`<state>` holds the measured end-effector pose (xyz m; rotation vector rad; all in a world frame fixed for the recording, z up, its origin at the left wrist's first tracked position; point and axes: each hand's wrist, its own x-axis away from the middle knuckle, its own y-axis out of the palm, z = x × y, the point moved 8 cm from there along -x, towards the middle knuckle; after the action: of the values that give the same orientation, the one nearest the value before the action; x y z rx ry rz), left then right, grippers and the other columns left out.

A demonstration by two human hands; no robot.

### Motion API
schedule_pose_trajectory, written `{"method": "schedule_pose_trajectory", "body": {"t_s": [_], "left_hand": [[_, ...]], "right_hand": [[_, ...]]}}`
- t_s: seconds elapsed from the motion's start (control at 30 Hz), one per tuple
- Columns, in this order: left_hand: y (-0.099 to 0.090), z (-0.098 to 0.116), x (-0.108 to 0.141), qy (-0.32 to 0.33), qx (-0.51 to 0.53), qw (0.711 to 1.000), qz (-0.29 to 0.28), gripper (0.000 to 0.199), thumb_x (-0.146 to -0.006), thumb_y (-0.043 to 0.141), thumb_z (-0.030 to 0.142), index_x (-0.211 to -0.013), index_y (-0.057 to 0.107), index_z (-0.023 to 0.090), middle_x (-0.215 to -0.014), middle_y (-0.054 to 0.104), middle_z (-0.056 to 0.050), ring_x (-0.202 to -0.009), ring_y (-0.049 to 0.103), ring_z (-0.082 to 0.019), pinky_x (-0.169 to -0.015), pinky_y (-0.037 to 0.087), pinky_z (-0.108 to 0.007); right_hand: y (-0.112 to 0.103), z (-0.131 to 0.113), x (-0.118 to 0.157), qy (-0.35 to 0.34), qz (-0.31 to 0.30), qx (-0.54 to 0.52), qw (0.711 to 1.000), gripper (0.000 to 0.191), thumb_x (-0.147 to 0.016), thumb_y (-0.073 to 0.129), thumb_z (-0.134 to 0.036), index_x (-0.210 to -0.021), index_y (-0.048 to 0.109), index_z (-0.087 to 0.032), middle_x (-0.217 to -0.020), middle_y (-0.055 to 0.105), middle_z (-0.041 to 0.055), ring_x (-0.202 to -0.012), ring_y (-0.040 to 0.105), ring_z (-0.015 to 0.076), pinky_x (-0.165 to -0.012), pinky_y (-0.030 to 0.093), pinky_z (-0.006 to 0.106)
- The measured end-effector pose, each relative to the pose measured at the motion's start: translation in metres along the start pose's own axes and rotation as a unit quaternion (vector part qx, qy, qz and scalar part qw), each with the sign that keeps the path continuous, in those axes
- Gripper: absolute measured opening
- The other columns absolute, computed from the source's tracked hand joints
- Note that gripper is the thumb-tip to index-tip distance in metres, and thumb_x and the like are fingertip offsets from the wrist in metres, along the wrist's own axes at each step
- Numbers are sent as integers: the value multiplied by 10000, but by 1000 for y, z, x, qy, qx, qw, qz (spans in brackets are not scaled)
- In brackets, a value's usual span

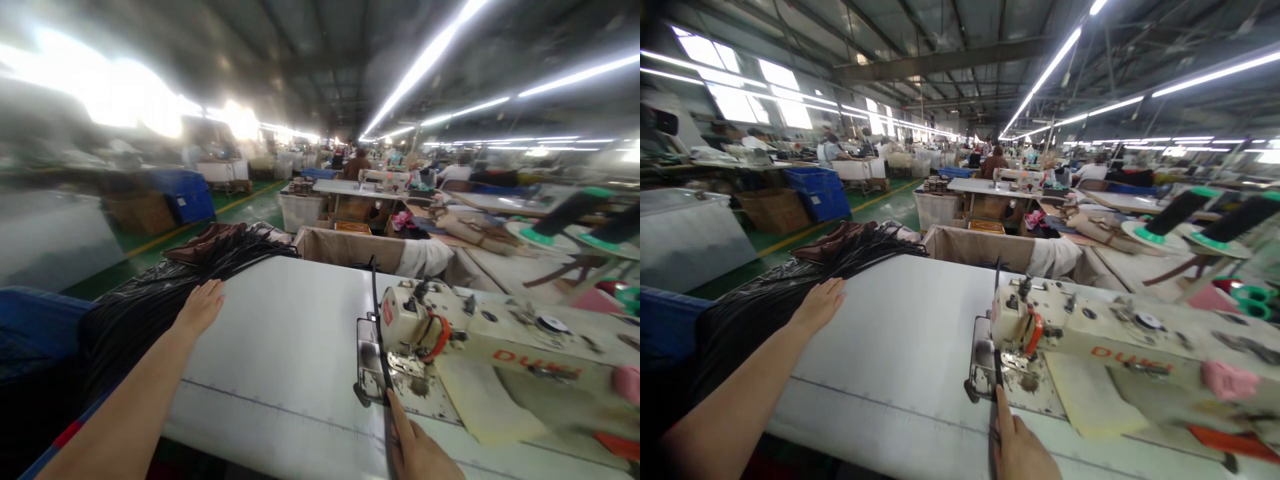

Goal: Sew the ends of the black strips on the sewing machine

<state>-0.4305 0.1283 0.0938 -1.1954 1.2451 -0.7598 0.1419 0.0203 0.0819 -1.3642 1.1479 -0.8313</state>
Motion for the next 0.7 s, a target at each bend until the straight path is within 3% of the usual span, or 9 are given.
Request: {"method": "schedule_pose_trajectory", "body": {"t_s": [0.17,0.33,0.53,0.7], "left_hand": [[8,4,14,-15,17,1000,-14,600,-1006,252,357,-1474,516,89,-1584,459,-180,-1477,412,-331,-1220,300,-572],[5,4,18,-24,7,1000,-5,623,-1011,253,446,-1511,500,168,-1640,396,-107,-1559,263,-322,-1264,197,-582],[-5,27,22,27,-6,999,-28,582,-1014,292,381,-1523,488,176,-1622,427,-103,-1539,322,-306,-1248,248,-547],[-15,35,14,46,-13,999,-14,567,-1031,312,384,-1510,502,149,-1625,421,-110,-1555,282,-315,-1262,220,-553]], "right_hand": [[-17,-13,0,4,-40,57,998,657,-919,476,-79,-1562,431,-209,-1010,775,70,-836,734,191,-715,547,232],[-23,-18,-2,22,-72,55,996,650,-917,511,-87,-1554,446,-193,-1017,765,89,-855,737,217,-718,557,275],[-22,-14,-2,9,-33,31,999,635,-921,484,-88,-1545,458,-197,-976,776,86,-814,745,207,-699,557,256],[-4,-5,-2,4,-14,-8,1000,595,-968,389,-131,-1558,448,-187,-1016,791,98,-855,762,225,-780,590,304]]}}
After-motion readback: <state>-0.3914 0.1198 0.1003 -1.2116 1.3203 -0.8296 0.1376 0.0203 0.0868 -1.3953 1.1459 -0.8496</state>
